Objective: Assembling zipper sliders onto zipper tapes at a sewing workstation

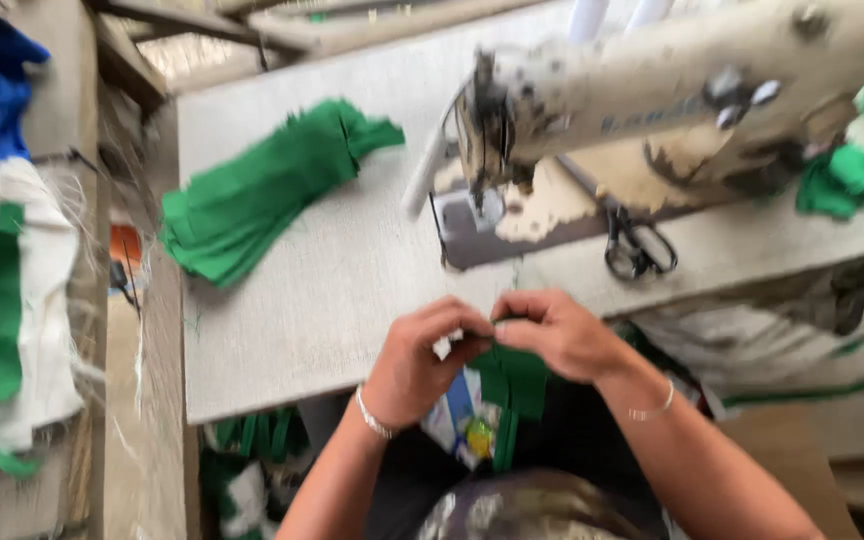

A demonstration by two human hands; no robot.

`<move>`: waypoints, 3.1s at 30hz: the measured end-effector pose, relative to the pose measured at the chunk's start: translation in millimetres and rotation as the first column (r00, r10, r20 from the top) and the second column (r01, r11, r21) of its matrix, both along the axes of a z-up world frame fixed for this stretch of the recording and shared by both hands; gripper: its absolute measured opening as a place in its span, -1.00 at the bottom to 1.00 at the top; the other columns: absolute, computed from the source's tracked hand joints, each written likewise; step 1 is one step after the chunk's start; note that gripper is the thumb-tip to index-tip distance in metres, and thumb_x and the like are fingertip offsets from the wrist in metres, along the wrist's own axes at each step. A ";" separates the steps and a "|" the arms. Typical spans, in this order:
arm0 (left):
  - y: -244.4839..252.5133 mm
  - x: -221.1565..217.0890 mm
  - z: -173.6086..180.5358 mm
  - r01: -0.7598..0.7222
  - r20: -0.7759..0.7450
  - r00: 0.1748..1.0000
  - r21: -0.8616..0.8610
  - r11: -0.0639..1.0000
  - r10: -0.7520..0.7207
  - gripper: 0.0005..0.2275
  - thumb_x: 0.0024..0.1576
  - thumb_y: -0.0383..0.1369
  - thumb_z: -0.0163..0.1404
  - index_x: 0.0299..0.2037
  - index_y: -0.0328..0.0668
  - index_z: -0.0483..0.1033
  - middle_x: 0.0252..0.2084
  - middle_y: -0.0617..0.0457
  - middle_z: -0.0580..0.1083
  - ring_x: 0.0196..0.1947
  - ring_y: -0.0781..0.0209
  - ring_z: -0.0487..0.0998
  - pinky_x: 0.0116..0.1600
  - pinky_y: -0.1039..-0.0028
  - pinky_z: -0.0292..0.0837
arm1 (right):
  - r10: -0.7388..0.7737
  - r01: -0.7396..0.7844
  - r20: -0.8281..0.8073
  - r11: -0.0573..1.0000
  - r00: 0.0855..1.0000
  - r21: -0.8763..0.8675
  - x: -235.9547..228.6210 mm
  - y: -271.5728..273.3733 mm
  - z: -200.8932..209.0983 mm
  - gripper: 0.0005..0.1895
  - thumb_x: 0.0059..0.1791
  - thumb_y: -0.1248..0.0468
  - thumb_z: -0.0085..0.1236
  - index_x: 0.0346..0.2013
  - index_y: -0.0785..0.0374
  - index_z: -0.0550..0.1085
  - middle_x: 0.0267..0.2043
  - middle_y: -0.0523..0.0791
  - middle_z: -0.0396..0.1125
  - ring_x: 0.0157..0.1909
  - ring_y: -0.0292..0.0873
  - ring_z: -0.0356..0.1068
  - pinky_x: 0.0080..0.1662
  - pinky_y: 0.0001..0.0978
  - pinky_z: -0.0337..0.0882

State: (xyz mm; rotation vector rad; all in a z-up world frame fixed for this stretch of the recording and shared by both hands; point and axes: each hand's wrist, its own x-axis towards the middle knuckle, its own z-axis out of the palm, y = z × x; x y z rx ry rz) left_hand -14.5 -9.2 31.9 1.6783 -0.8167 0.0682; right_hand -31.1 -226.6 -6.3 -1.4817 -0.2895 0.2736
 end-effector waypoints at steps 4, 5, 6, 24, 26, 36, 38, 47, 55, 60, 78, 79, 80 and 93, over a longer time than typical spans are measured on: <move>3.5 12.1 6.3 0.046 -0.046 0.998 0.120 0.992 -0.041 -0.83 0.07 -0.64 0.14 -0.26 -0.13 0.55 -0.30 0.10 0.55 -0.30 0.22 0.55 -0.15 0.45 0.47 | -0.024 0.022 -0.005 0.947 1.000 -0.320 9.5 -1.8 24.2 -0.94 -0.03 0.27 0.18 -0.33 0.17 0.58 -0.43 -0.26 0.35 -0.34 -0.35 0.27 -0.26 -0.46 0.29; 3.4 8.7 1.9 0.044 -0.118 0.993 0.150 0.988 -0.026 -0.82 0.05 -0.64 0.14 -0.24 -0.14 0.55 -0.29 0.07 0.55 -0.31 0.17 0.56 -0.17 0.41 0.47 | -0.013 -0.009 -0.059 0.938 0.998 -0.346 4.5 -1.4 30.1 -0.92 -0.01 0.27 0.20 -0.31 0.19 0.59 -0.45 -0.24 0.34 -0.41 -0.34 0.25 -0.35 -0.48 0.24; 3.5 5.8 0.0 0.042 -0.125 0.992 0.149 0.988 -0.024 -0.82 0.05 -0.64 0.14 -0.24 -0.14 0.55 -0.29 0.07 0.55 -0.31 0.17 0.56 -0.17 0.41 0.47 | -0.010 -0.013 -0.066 0.938 0.998 -0.347 3.0 -1.9 31.6 -0.92 -0.01 0.27 0.20 -0.31 0.19 0.59 -0.45 -0.24 0.34 -0.41 -0.34 0.25 -0.35 -0.48 0.24; 12.4 153.3 -65.7 -0.042 0.044 0.999 0.913 0.406 0.004 -0.89 0.21 -0.18 0.04 -0.10 0.26 0.47 -0.30 -0.12 0.58 -0.11 -0.24 0.62 0.08 0.08 0.51 | -0.348 0.508 0.375 0.487 0.859 -0.710 58.3 -13.3 -75.0 -0.60 -0.05 0.36 0.25 0.05 0.20 0.36 -0.38 0.02 0.50 -0.34 0.08 0.57 -0.25 -0.05 0.55; 12.8 159.7 -98.6 -0.108 0.102 0.994 0.901 0.420 0.038 -0.88 0.20 -0.17 0.04 -0.09 0.28 0.49 -0.33 -0.11 0.54 -0.15 -0.19 0.63 0.03 0.11 0.52 | -0.120 0.738 0.746 0.315 0.654 -0.596 72.0 -26.8 -82.3 -0.60 -0.04 0.27 0.25 0.08 0.17 0.41 -0.09 -0.04 0.38 -0.01 0.06 0.45 -0.06 -0.10 0.50; -18.9 112.1 -139.0 -0.256 0.464 0.885 0.536 0.805 -0.028 -0.72 0.15 -0.29 0.07 0.09 0.13 0.49 0.18 0.12 0.40 0.34 0.00 0.35 0.37 0.05 0.15 | 0.363 0.593 0.674 0.321 0.643 -0.738 88.1 -49.4 -57.8 -0.62 -0.10 0.28 0.05 0.01 0.12 0.55 0.21 -0.12 0.32 0.37 0.04 0.19 0.14 0.06 0.19; -18.5 122.2 -138.0 -0.287 0.460 0.888 0.544 0.788 0.006 -0.70 0.17 -0.30 0.10 0.11 0.14 0.48 0.19 0.13 0.40 0.34 -0.02 0.35 0.21 0.12 0.27 | 0.349 0.640 0.732 0.355 0.585 -0.681 94.0 -60.7 -56.2 -0.64 -0.06 0.41 0.04 0.01 0.15 0.54 0.20 -0.15 0.31 0.30 0.02 0.22 0.03 -0.03 0.30; -19.2 136.7 -139.7 -0.263 0.378 0.926 0.663 0.701 -0.010 -0.61 0.24 -0.21 0.00 0.29 0.27 0.29 0.38 0.26 0.22 0.29 -0.02 0.44 0.42 -0.13 0.06 | 0.404 0.544 0.732 0.493 0.548 -0.679 115.4 -58.7 -86.1 -0.51 0.08 -0.13 0.07 0.13 0.11 0.52 0.24 -0.09 0.37 0.41 0.02 0.24 0.18 0.02 0.28; -21.4 123.3 -138.3 -0.305 0.370 0.928 0.696 0.651 0.039 -0.67 0.30 -0.21 -0.13 0.28 0.23 0.35 0.40 0.18 0.25 0.07 -0.21 0.58 0.43 -0.31 -0.08 | 0.427 0.468 0.675 0.496 0.602 -0.731 118.6 -59.9 -71.9 -0.45 0.06 -0.21 0.05 0.15 0.07 0.48 0.29 -0.08 0.36 0.43 0.02 0.22 0.17 0.08 0.23; -21.9 118.1 -134.2 -0.317 0.364 0.929 0.699 0.641 0.062 -0.66 0.27 -0.22 -0.09 0.27 0.21 0.36 0.39 0.15 0.25 -0.06 -0.28 0.61 0.42 -0.36 -0.07 | 0.469 0.457 0.665 0.488 0.581 -0.744 119.2 -62.5 -69.9 -0.45 0.05 -0.21 0.06 0.16 0.05 0.45 0.31 -0.10 0.34 0.43 0.01 0.22 0.15 0.09 0.23; -17.4 131.0 -153.2 -0.186 0.371 0.925 0.635 0.750 -0.084 -0.70 0.32 -0.33 -0.15 0.23 0.22 0.42 0.34 0.21 0.33 0.45 0.04 0.24 0.45 -0.28 -0.09 | 0.526 0.450 0.649 0.468 0.550 -0.761 118.8 -68.4 -77.3 -0.29 0.02 -0.30 0.02 0.28 0.06 0.41 0.40 -0.09 0.27 0.44 0.03 0.18 0.21 0.10 0.22; -17.3 131.0 -150.6 -0.183 0.367 0.926 0.646 0.741 -0.091 -0.70 0.31 -0.33 -0.15 0.23 0.22 0.41 0.33 0.22 0.34 0.45 0.05 0.24 0.46 -0.27 -0.08 | 0.543 0.451 0.653 0.472 0.527 -0.757 118.0 -68.6 -77.2 -0.31 0.03 -0.30 -0.01 0.24 0.11 0.43 0.35 -0.08 0.29 0.43 0.03 0.20 0.21 0.09 0.23; -16.4 136.0 -145.9 -0.187 0.371 0.924 0.656 0.731 -0.097 -0.69 0.31 -0.34 -0.15 0.24 0.22 0.41 0.33 0.24 0.34 0.45 0.07 0.25 0.46 -0.26 -0.08 | 0.560 0.459 0.663 0.479 0.496 -0.748 122.2 -68.1 -75.7 -0.32 0.05 -0.29 -0.04 0.19 0.15 0.45 0.31 -0.07 0.32 0.41 0.03 0.22 0.22 0.07 0.24; -11.1 145.7 -150.6 -0.179 0.401 0.885 0.761 0.624 -0.235 -0.59 0.27 -0.39 -0.22 0.31 0.28 0.34 0.41 0.31 0.24 0.50 0.08 0.14 0.41 -0.38 -0.08 | 0.581 0.429 0.666 0.509 0.467 -0.746 126.4 -72.2 -62.1 -0.39 0.05 -0.25 0.01 0.14 0.14 0.49 0.19 -0.13 0.38 0.34 0.00 0.28 0.14 0.02 0.28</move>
